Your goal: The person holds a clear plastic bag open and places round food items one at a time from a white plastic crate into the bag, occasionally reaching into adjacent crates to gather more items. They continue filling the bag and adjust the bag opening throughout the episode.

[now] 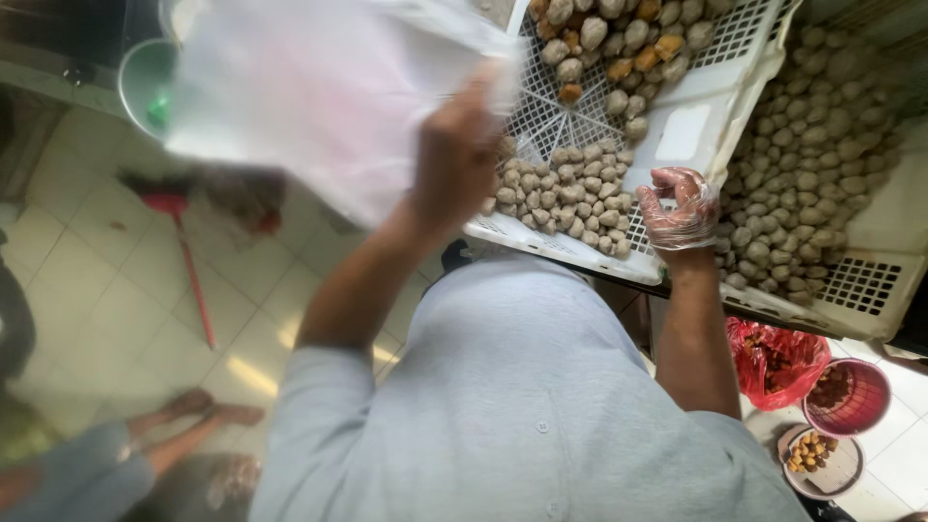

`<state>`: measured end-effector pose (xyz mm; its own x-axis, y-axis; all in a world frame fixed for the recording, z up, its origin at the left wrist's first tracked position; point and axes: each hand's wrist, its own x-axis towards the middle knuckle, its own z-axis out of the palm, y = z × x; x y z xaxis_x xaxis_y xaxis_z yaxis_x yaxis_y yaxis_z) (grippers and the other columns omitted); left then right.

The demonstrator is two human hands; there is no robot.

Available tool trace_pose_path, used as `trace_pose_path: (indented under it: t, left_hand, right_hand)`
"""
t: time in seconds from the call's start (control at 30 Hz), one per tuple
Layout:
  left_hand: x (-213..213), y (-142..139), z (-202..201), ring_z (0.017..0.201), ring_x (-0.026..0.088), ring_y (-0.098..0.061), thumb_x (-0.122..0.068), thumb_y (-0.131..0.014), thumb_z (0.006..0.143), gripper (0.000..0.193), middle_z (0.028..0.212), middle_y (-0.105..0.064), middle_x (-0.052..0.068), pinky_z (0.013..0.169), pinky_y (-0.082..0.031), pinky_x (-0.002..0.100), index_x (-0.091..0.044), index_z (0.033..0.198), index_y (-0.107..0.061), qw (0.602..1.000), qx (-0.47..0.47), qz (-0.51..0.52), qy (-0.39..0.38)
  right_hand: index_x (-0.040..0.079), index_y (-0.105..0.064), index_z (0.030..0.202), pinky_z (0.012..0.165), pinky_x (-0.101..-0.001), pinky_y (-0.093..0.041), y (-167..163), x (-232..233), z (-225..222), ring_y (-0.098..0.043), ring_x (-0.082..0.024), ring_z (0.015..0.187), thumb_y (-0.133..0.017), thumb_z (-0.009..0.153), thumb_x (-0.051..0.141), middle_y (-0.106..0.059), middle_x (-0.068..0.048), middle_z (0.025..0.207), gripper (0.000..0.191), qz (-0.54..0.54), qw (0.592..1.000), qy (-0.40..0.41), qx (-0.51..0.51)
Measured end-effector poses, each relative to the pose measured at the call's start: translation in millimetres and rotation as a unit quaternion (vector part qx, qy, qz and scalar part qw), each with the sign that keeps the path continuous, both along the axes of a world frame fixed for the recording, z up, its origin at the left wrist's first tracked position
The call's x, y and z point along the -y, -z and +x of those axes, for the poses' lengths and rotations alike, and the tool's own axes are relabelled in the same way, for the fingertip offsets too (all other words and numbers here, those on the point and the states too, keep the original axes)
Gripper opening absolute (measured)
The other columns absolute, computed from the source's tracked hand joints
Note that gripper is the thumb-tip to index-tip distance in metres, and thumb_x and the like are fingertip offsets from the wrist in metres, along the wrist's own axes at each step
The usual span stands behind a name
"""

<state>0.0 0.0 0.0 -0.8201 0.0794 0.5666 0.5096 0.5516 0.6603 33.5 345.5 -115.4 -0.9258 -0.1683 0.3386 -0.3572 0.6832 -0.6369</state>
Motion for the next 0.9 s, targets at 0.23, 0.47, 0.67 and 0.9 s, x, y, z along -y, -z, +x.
trace_pose_path:
  t: [0.23,0.47,0.67,0.9]
  left_hand:
    - [-123,26,30,0.109,0.026,-0.069,-0.016,-0.062,0.111,0.039,0.122,-0.068,0.021,0.094,-0.059,0.038,0.0,0.144,-0.047,0.876,0.142,0.114,0.447]
    - [-153,37,68,0.085,0.005,-0.055,-0.012,-0.067,0.11,0.034,0.102,-0.065,-0.002,0.072,-0.044,0.025,0.001,0.141,-0.065,0.444,0.522,0.252,0.683]
    - [-145,39,72,0.08,0.005,-0.057,-0.011,-0.07,0.105,0.028,0.096,-0.065,-0.003,0.07,-0.047,0.023,-0.003,0.131,-0.068,0.384,0.511,0.34,0.69]
    - [-41,14,-20,0.106,0.032,-0.072,0.008,-0.066,0.088,0.063,0.121,-0.065,0.012,0.094,-0.06,0.045,-0.013,0.144,-0.048,0.992,-0.028,0.015,0.125]
  right_hand:
    - [0.001,-0.058,0.133,0.098,-0.0311,-0.054,-20,14,55,-0.062,-0.017,0.107,-0.079,0.102,0.022,-0.064,-0.008,0.121,0.043,-0.349,0.934,-0.001,-0.071]
    - [0.004,-0.05,0.143,0.098,-0.0357,-0.055,-27,2,106,-0.065,-0.022,0.107,-0.076,0.101,0.027,-0.067,-0.013,0.121,0.055,-0.488,0.85,-0.051,0.193]
    - [0.007,-0.042,0.15,0.098,-0.0396,-0.055,-31,16,47,-0.068,-0.027,0.108,-0.074,0.1,0.031,-0.069,-0.017,0.122,0.064,-0.513,0.778,-0.053,0.359]
    - [0.01,-0.034,0.16,0.098,-0.0441,-0.056,-40,62,1,-0.071,-0.032,0.108,-0.071,0.099,0.036,-0.072,-0.022,0.122,0.076,-0.298,0.866,0.056,0.397]
